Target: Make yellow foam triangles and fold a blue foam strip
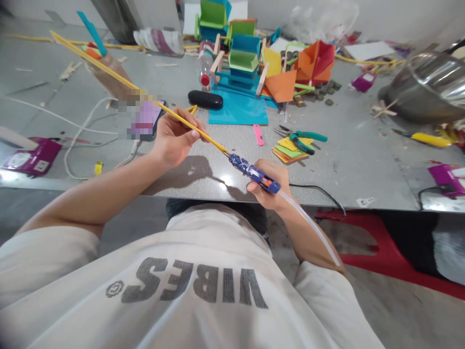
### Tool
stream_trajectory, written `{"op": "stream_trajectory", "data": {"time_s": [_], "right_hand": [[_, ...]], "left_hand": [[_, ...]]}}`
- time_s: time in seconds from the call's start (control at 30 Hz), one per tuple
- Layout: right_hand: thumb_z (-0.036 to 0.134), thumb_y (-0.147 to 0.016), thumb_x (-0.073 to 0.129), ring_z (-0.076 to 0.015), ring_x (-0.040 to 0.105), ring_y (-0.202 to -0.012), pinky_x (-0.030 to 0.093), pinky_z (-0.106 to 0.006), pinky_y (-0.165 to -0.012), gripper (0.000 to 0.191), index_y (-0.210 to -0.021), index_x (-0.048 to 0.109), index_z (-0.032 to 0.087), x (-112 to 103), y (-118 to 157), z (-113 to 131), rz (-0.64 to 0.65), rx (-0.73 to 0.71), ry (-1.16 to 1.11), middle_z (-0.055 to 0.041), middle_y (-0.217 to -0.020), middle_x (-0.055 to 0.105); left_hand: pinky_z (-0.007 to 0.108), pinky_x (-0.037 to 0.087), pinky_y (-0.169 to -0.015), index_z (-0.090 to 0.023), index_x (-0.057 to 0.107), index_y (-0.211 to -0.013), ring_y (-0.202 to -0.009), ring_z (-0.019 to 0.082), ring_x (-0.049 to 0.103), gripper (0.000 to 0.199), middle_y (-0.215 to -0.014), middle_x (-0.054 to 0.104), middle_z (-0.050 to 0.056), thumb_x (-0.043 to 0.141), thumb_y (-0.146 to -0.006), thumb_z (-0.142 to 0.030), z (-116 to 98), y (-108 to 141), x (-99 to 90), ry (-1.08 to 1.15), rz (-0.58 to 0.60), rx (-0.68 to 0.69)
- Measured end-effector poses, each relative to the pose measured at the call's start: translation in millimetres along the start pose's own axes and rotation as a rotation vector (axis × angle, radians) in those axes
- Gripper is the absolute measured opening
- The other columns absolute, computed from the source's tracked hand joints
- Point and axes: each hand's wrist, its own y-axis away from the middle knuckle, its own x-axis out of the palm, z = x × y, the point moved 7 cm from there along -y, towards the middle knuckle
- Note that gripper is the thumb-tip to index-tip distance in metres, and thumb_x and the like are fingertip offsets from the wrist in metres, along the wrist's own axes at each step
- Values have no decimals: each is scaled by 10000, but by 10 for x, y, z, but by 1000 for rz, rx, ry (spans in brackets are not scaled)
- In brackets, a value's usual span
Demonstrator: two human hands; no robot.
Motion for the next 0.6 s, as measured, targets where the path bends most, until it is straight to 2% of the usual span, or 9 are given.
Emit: {"op": "stream_trajectory", "data": {"time_s": [0.17,0.3,0.5,0.6], "right_hand": [[750,-1071,660,-197,624,-620,423,-398,-582,573,-780,644,256,-3,11,-11,-2,13,0,-31,-723,659],[759,-1061,665,-205,611,-613,421,-403,-583,572,-768,637,268,0,11,-18,-2,17,6,-31,-701,644],[832,-1029,642,-224,625,-608,433,-420,-579,632,-731,625,275,4,0,-30,6,75,23,-45,-691,655],[797,-1048,653,-217,649,-625,451,-413,-599,581,-805,681,270,-2,-9,8,-3,48,12,-40,-726,684]], "left_hand": [[401,723,-847,-251,690,-937,-853,212,811,443,-840,748,0,1070,-777,-415,-28,16,22,-3,24,5],[382,716,-827,-262,694,-897,-857,218,814,463,-855,770,7,1086,-741,-453,-64,54,26,-30,-36,-51],[392,717,-853,-252,676,-889,-889,232,823,436,-835,735,5,1079,-723,-256,-30,65,11,48,-97,-142],[410,716,-874,-249,678,-911,-923,247,830,424,-830,730,2,1059,-732,-196,-11,65,-17,57,-128,-163]]}}
